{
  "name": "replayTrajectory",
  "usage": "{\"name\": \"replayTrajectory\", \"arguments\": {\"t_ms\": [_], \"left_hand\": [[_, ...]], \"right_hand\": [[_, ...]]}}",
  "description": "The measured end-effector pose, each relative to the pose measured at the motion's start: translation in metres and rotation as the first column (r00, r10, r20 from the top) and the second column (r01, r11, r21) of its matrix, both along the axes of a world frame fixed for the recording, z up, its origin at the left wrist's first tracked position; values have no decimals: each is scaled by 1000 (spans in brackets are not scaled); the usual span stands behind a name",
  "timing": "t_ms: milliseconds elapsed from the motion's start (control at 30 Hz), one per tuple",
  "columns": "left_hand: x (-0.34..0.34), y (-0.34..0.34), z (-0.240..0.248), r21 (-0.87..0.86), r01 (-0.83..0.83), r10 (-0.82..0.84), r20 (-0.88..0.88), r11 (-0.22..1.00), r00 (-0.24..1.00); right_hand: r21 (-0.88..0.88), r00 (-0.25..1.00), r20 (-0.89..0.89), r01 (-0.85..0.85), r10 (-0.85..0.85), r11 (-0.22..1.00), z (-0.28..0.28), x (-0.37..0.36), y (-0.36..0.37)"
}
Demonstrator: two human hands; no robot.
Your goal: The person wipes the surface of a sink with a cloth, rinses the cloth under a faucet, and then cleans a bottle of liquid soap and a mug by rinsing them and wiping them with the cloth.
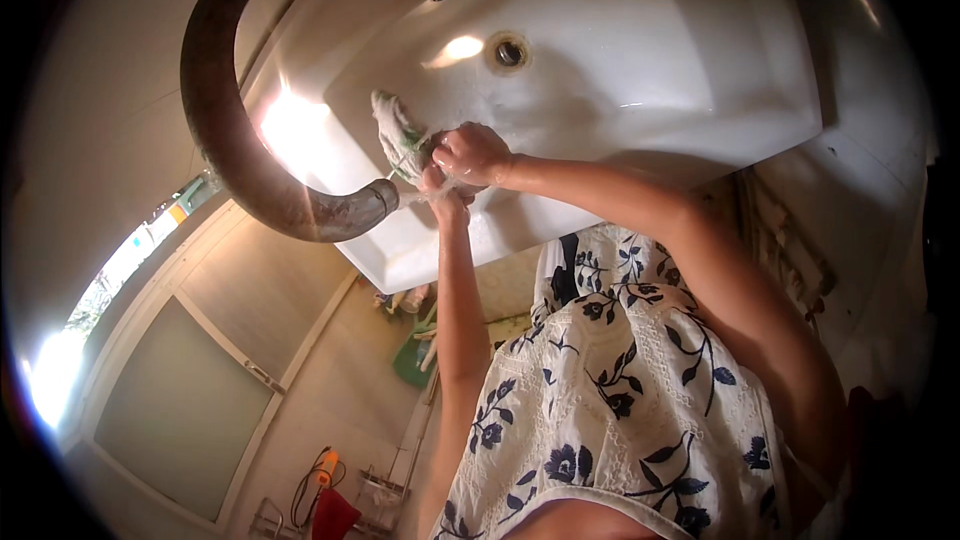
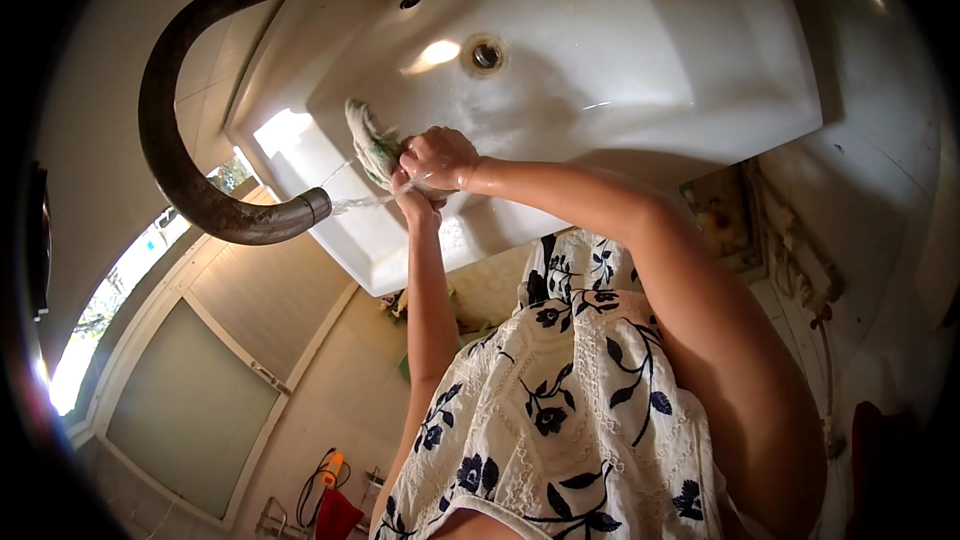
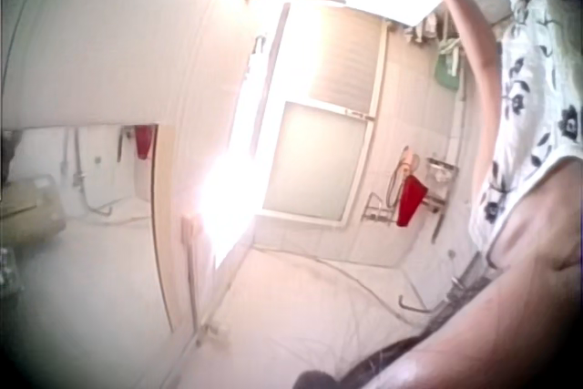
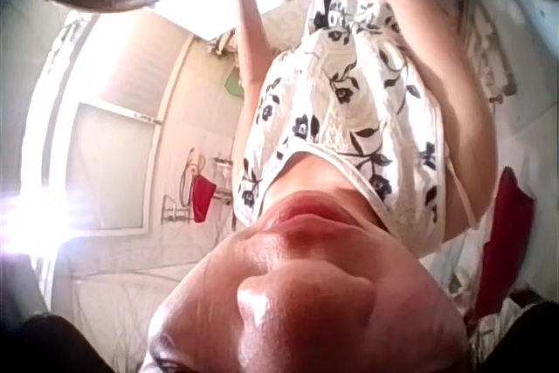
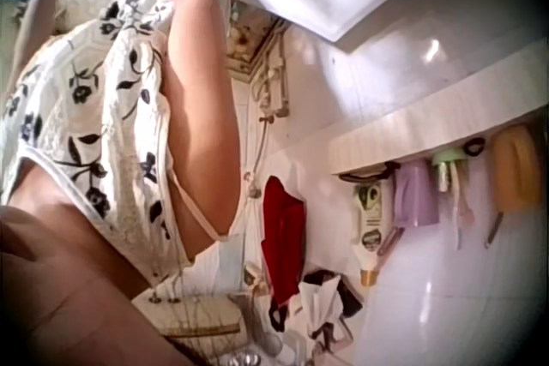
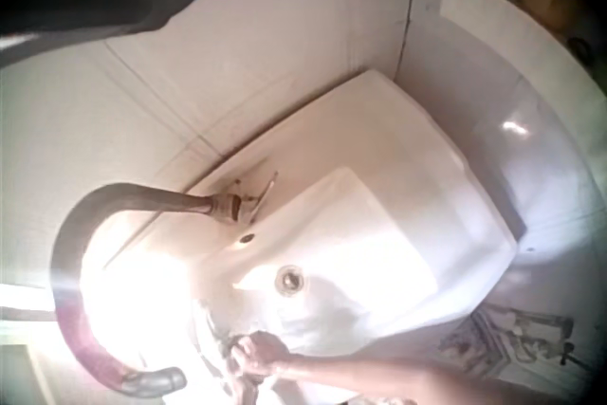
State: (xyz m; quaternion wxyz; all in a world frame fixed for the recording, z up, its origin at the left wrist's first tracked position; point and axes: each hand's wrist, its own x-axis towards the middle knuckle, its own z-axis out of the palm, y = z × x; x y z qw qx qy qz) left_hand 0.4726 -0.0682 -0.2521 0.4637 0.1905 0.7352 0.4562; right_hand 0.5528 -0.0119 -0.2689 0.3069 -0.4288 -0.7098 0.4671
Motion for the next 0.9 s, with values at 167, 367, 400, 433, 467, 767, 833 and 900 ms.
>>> {"name": "replayTrajectory", "arguments": {"t_ms": [167,367,400,433,467,767,833,900], "left_hand": [[10,-3,1,87,-207,139,492,974,859],[6,-4,-8,292,-397,162,592,870,790],[7,-5,-11,293,-401,164,593,868,788],[8,-6,-17,311,-422,219,522,851,825],[8,-7,-22,330,-441,274,447,834,852],[-22,-8,-45,440,90,-12,-179,894,984],[-24,-4,-50,494,48,-9,-81,868,997],[-28,-3,-55,542,-6,-3,16,841,1000]], "right_hand": [[238,954,23,-296,299,925,20,12,16],[-225,998,-56,-41,29,974,7,8,-2],[-326,981,-25,172,-191,930,6,5,-6],[-508,981,-88,107,-175,855,3,4,-5],[-506,981,-88,104,-171,856,1,4,-3],[-594,962,-72,171,-263,786,32,1,-9],[-477,965,-64,196,-256,857,28,0,-4],[-402,974,-45,187,-223,896,25,-2,0]]}}
